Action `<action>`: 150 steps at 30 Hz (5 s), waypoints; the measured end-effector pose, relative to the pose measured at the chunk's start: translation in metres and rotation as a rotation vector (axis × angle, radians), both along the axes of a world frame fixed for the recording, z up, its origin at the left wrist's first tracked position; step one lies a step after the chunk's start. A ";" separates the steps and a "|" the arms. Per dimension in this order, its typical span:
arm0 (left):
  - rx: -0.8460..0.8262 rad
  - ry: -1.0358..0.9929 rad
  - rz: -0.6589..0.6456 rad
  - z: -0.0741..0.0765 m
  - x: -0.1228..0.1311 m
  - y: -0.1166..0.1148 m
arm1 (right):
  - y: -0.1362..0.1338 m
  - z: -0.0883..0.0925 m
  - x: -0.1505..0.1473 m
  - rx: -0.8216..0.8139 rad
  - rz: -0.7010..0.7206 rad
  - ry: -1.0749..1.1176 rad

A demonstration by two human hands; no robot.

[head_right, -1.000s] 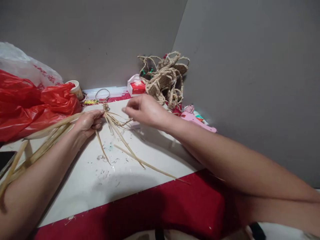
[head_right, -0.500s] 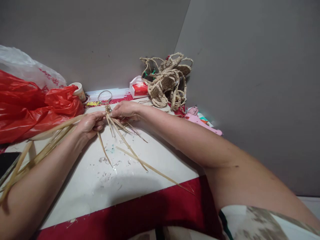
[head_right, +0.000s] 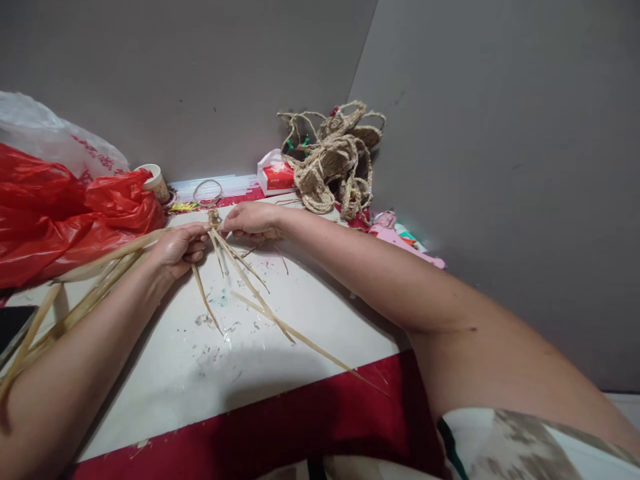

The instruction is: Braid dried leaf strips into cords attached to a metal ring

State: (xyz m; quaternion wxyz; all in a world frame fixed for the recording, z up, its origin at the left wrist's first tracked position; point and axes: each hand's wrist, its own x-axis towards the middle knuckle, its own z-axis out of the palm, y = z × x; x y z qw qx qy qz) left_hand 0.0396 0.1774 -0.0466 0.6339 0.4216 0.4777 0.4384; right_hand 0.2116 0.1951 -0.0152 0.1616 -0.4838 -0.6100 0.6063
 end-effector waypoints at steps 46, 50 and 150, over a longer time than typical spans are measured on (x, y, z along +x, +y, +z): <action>-0.098 -0.167 -0.077 0.002 -0.007 0.002 | -0.005 -0.005 -0.028 -0.213 -0.073 0.162; -0.065 -0.080 -0.031 0.004 -0.005 -0.001 | -0.003 -0.005 -0.025 -0.170 -0.045 0.066; 0.019 0.320 -0.176 0.012 0.001 -0.011 | -0.011 0.013 -0.003 0.583 0.166 -0.493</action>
